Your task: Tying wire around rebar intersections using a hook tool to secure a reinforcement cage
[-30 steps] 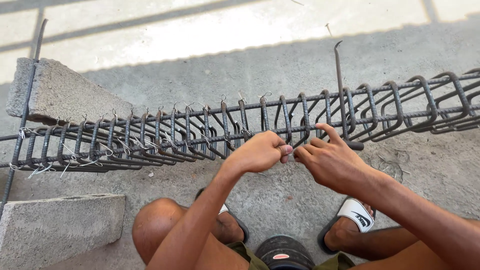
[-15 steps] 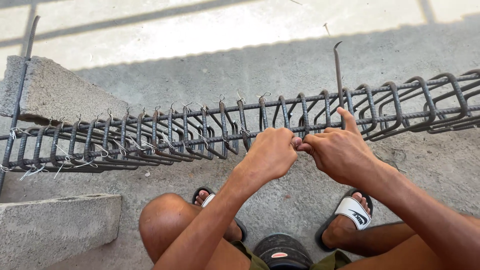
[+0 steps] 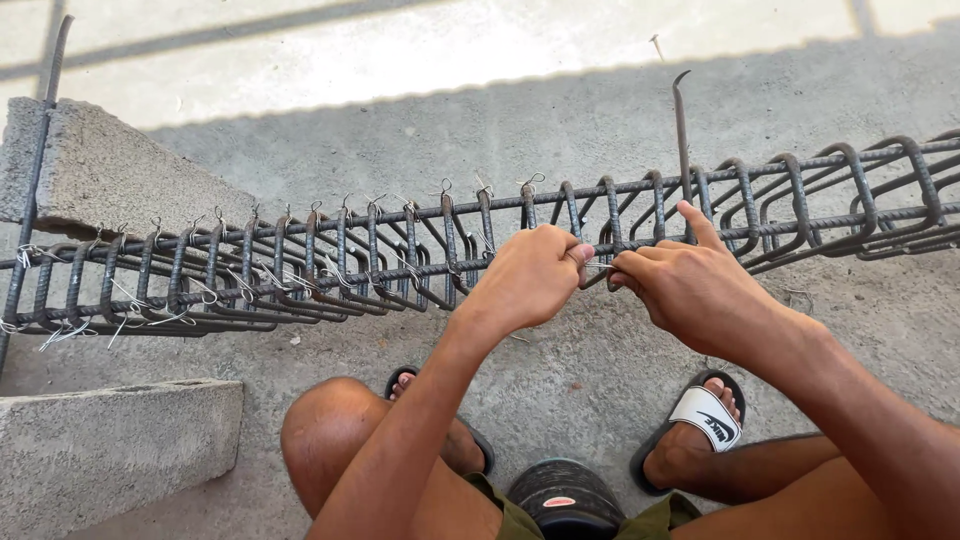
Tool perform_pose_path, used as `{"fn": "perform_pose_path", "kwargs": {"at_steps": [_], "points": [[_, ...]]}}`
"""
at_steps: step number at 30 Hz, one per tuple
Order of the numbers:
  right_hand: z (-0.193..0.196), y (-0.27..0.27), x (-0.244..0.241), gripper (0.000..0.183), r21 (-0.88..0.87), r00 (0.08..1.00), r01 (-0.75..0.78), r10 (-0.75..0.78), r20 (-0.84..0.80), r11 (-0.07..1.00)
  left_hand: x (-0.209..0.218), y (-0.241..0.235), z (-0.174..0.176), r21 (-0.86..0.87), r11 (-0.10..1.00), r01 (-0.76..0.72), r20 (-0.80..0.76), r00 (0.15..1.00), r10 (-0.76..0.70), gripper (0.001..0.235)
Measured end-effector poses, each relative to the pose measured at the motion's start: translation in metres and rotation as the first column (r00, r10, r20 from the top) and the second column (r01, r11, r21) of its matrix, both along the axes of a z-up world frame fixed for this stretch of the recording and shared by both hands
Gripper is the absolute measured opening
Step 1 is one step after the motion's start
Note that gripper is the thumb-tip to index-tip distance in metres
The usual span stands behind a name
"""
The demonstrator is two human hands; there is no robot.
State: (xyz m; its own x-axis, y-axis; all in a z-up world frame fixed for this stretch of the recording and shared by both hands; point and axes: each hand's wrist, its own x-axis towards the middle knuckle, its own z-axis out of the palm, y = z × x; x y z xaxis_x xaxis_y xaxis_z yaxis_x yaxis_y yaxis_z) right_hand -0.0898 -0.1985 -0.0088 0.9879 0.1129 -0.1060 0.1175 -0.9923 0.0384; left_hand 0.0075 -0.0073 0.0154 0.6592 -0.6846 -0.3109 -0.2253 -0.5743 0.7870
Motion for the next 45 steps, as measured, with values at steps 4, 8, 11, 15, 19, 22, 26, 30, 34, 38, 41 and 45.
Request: {"fn": "perform_pose_path", "kwargs": {"at_steps": [4, 8, 11, 15, 19, 22, 26, 30, 34, 38, 41, 45], "points": [[0.040, 0.008, 0.000, 0.036, 0.283, 0.933, 0.174, -0.066, -0.354, 0.943, 0.001, 0.008, 0.014, 0.017, 0.996, 0.089, -0.003, 0.996, -0.089, 0.039], [0.050, -0.004, 0.004, 0.052, 0.581, 0.731, 0.497, 0.049, -0.680, 0.645, 0.001, 0.013, 0.026, 0.047, 0.983, 0.179, -0.019, 0.984, -0.178, 0.041], [0.030, -0.021, 0.003, 0.040, 0.764, 0.788, 0.347, 0.272, -0.552, 0.545, 0.003, 0.016, 0.023, -0.027, 0.968, 0.250, 0.008, 0.968, -0.250, 0.032], [0.030, -0.015, 0.006, 0.034, 0.761, 0.791, 0.311, 0.289, -0.539, 0.569, -0.005, 0.014, 0.035, 0.045, 0.968, 0.248, -0.015, 0.969, -0.248, 0.034], [0.033, -0.005, 0.008, 0.024, 0.823, 0.757, 0.244, 0.430, -0.492, 0.513, -0.061, 0.038, 0.039, 0.035, 0.997, -0.062, 0.070, 0.996, 0.059, 0.033], [0.046, 0.004, 0.001, 0.021, 0.757, 0.720, 0.192, 0.434, -0.541, 0.625, -0.096, 0.052, 0.007, -0.181, 0.948, -0.262, -0.023, 0.965, 0.263, 0.028], [0.052, 0.033, -0.016, 0.021, 0.447, 0.696, 0.131, 0.239, -0.677, 0.885, -0.132, 0.063, -0.029, -0.279, 0.880, -0.385, -0.134, 0.923, 0.361, 0.032], [0.046, 0.040, -0.028, 0.021, 0.521, 0.729, 0.135, 0.272, -0.628, 0.843, -0.119, 0.082, -0.048, -0.406, 0.864, -0.297, -0.154, 0.954, 0.256, 0.027], [0.056, 0.040, -0.038, 0.019, 0.613, 0.761, 0.010, 0.391, -0.517, 0.790, -0.107, 0.096, -0.028, -0.487, 0.856, -0.171, -0.219, 0.973, 0.070, 0.024], [0.077, 0.032, -0.041, 0.021, 0.749, 0.803, -0.130, 0.513, -0.305, 0.649, -0.084, 0.096, -0.005, -0.613, 0.790, 0.015, -0.236, 0.951, -0.201, 0.027], [0.078, 0.012, -0.034, 0.016, 0.636, 0.906, -0.218, 0.395, -0.150, 0.740, -0.041, 0.069, 0.005, -0.568, 0.743, 0.355, 0.146, 0.931, -0.333, 0.043], [0.071, -0.008, -0.021, 0.021, 0.362, 0.964, -0.264, 0.251, 0.085, 0.894, -0.012, 0.053, 0.045, -0.419, 0.890, 0.180, -0.211, 0.934, -0.288, 0.065]]}}
